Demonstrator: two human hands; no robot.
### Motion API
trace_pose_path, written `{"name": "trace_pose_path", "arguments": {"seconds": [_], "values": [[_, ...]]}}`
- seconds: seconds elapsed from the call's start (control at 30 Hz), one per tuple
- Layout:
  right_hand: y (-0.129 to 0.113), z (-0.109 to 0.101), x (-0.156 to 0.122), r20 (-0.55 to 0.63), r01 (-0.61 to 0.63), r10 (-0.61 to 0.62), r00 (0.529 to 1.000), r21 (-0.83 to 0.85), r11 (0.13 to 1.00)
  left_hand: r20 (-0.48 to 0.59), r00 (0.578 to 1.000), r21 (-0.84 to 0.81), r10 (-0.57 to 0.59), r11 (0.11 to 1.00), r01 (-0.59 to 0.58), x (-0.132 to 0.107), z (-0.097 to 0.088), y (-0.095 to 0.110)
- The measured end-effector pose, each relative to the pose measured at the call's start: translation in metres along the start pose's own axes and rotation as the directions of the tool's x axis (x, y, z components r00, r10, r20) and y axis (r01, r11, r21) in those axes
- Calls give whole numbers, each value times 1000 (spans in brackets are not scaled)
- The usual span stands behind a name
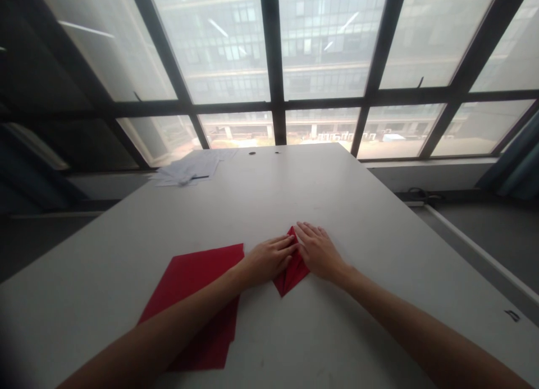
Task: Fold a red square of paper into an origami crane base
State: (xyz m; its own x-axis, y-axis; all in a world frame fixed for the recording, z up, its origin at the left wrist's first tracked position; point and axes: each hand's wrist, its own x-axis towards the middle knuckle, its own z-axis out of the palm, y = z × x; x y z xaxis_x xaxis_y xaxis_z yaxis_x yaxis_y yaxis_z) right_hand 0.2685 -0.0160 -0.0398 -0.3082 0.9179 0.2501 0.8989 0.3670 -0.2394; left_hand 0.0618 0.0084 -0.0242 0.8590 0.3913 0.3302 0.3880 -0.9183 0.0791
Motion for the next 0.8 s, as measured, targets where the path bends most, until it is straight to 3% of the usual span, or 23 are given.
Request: {"name": "trace_pose_path", "arguments": {"seconds": [0.13,0.23,0.3,0.43,0.6,0.8], "values": [[-11,3,-16,73,22,-25,997,33,999,-86,989,-183,-122,978,105,0,0,-7],[-14,-1,-16,102,11,-14,995,31,999,-169,938,-249,-301,934,255,-3,1,-16],[-15,-3,-15,116,11,-14,993,28,1000,-153,926,-246,-345,921,302,-5,2,-22],[-15,-4,-14,117,9,-13,993,31,999,-18,963,-212,-271,942,261,-8,3,-25],[-15,-1,-14,101,10,-14,995,43,999,90,972,-142,-219,963,230,-10,3,-22],[-15,2,-14,86,16,-20,996,47,999,120,974,-132,-191,970,206,-10,2,-22]]}}
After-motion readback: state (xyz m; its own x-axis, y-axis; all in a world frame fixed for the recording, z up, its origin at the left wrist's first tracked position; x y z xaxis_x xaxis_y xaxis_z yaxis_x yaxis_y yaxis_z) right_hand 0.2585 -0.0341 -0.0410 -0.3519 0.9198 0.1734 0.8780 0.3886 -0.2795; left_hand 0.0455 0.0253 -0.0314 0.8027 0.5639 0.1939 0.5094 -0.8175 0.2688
